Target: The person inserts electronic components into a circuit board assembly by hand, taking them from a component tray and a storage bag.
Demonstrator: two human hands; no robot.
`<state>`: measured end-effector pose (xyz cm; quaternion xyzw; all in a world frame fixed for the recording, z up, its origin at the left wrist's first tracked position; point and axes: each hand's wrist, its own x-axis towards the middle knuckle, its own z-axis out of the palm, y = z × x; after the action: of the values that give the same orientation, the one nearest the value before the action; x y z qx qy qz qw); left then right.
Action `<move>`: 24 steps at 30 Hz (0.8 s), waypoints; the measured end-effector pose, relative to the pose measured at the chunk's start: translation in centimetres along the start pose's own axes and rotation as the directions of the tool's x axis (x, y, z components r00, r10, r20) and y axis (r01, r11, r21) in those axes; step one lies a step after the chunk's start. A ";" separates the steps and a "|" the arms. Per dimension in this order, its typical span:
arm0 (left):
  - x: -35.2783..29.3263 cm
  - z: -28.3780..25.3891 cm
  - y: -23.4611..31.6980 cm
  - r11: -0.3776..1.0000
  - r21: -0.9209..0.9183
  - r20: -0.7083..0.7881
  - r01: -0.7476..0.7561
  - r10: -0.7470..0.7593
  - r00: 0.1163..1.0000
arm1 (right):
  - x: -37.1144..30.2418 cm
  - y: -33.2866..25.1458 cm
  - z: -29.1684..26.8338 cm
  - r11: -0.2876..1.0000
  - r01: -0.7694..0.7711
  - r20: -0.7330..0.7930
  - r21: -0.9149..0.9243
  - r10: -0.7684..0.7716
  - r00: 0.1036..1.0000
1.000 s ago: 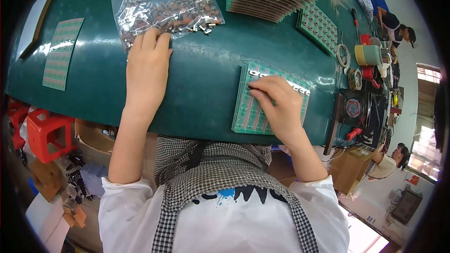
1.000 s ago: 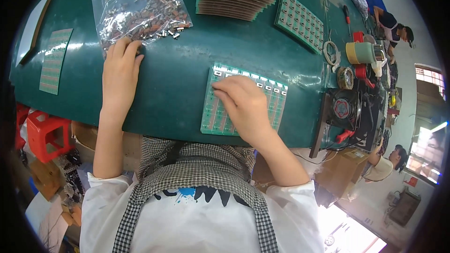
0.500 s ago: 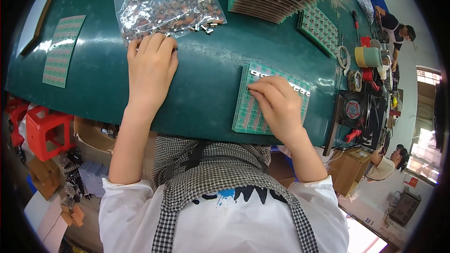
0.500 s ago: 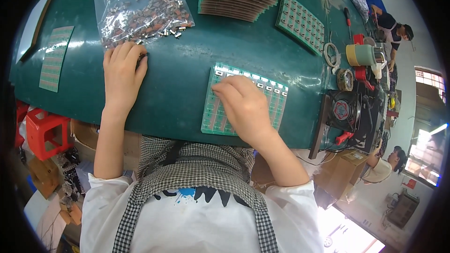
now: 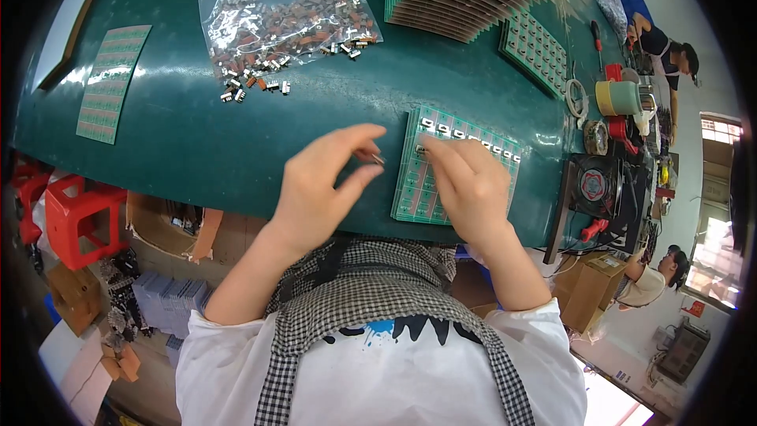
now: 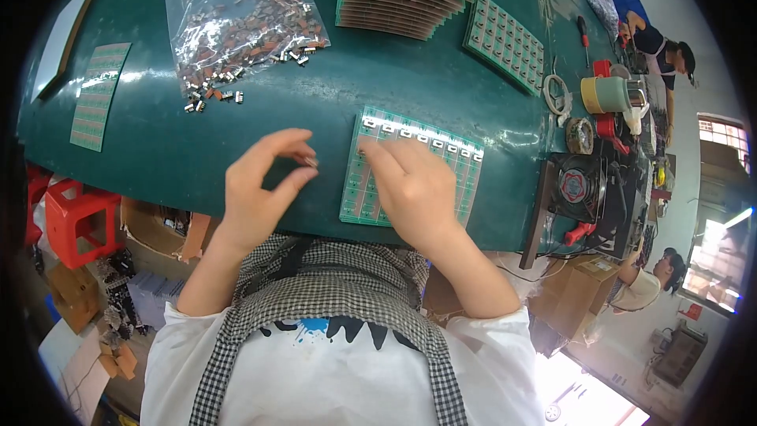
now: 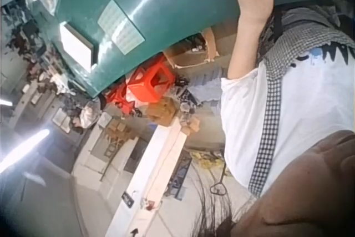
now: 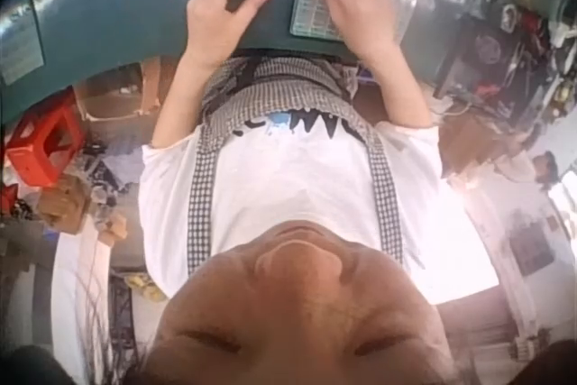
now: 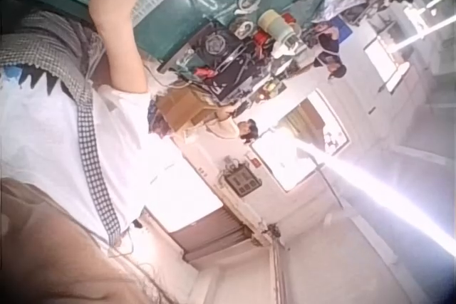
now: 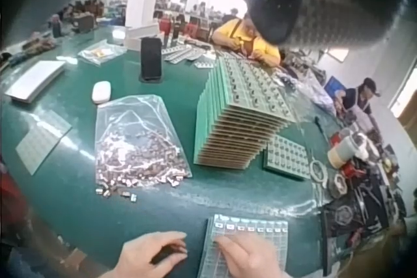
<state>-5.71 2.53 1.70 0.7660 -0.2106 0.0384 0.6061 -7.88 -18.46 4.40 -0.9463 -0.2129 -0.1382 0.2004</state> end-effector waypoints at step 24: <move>-1.1 1.9 1.1 0.784 -0.509 0.390 0.355 -0.158 0.907 | -1.5 -0.6 -2.2 0.681 -0.080 0.136 0.728 -0.029 0.990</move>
<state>-7.49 0.89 1.85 0.5672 -0.2017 -0.2373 0.7624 -9.85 -19.43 5.96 -0.7974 -0.2503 0.0259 0.5485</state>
